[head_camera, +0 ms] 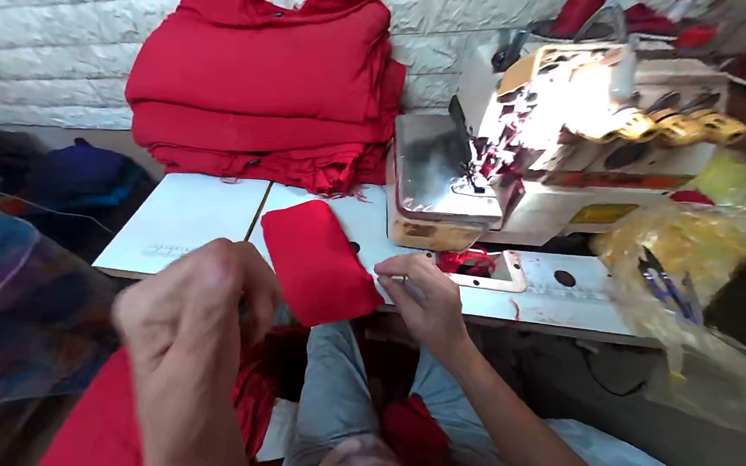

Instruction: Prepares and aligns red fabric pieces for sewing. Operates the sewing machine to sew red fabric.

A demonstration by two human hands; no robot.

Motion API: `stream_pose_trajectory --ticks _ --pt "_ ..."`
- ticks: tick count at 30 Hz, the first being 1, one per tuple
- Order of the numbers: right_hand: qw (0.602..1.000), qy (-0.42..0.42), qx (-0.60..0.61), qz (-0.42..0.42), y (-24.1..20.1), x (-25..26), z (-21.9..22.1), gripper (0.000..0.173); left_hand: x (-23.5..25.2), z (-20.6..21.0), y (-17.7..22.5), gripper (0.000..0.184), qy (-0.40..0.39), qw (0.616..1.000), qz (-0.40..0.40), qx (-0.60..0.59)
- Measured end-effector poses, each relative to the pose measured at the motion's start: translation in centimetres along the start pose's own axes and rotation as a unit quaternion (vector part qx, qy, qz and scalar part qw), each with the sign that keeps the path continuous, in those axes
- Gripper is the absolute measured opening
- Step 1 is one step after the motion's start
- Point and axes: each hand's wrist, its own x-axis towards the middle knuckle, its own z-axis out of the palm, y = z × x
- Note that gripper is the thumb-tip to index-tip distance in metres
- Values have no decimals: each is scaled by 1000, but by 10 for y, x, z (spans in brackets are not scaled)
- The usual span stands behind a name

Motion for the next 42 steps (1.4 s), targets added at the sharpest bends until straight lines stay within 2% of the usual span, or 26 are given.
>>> stream_pose_trajectory --ticks 2,4,6,8,10,13,15,19,23,28,32,36,38,42 --pt "997 -38 -19 -62 -11 -1 7 18 -23 -6 -30 37 55 992 -91 75" --pt "983 -108 -68 -129 -22 0 17 24 -52 -6 -59 34 100 967 -173 160" --pt "954 -160 -160 -194 -25 2 29 27 -76 1 -76 35 100 936 -267 208" --pt "940 -151 -191 -239 -20 4 38 22 -94 11 -85 41 89 919 -351 158" --pt "936 -133 -191 -263 -18 10 40 18 -104 21 -91 37 104 912 -393 58" --pt "942 -138 -173 -252 -26 18 37 18 -112 25 -94 21 133 925 -355 -11" --pt "950 -152 -162 -221 -32 22 34 17 -112 23 -93 18 145 935 -323 -11" --pt "965 -178 -122 -151 -34 24 29 16 -112 22 -91 16 149 938 -313 -6" --pt "980 -185 -53 -49 -32 29 28 8 -119 26 -93 14 183 939 -282 78" --pt "971 -238 -11 37 -30 39 24 17 -119 35 -86 20 227 941 -214 128" --pt "953 -296 14 58 -29 49 17 28 -111 42 -77 37 182 944 -264 73" --pt "937 -334 24 96 -31 54 14 21 -102 50 -80 30 159 928 -321 102" --pt "932 -345 20 110 -32 57 14 20 -103 53 -85 23 151 927 -317 134" --pt "944 -301 -33 131 -36 86 15 23 -108 52 -90 19 150 926 -322 124"
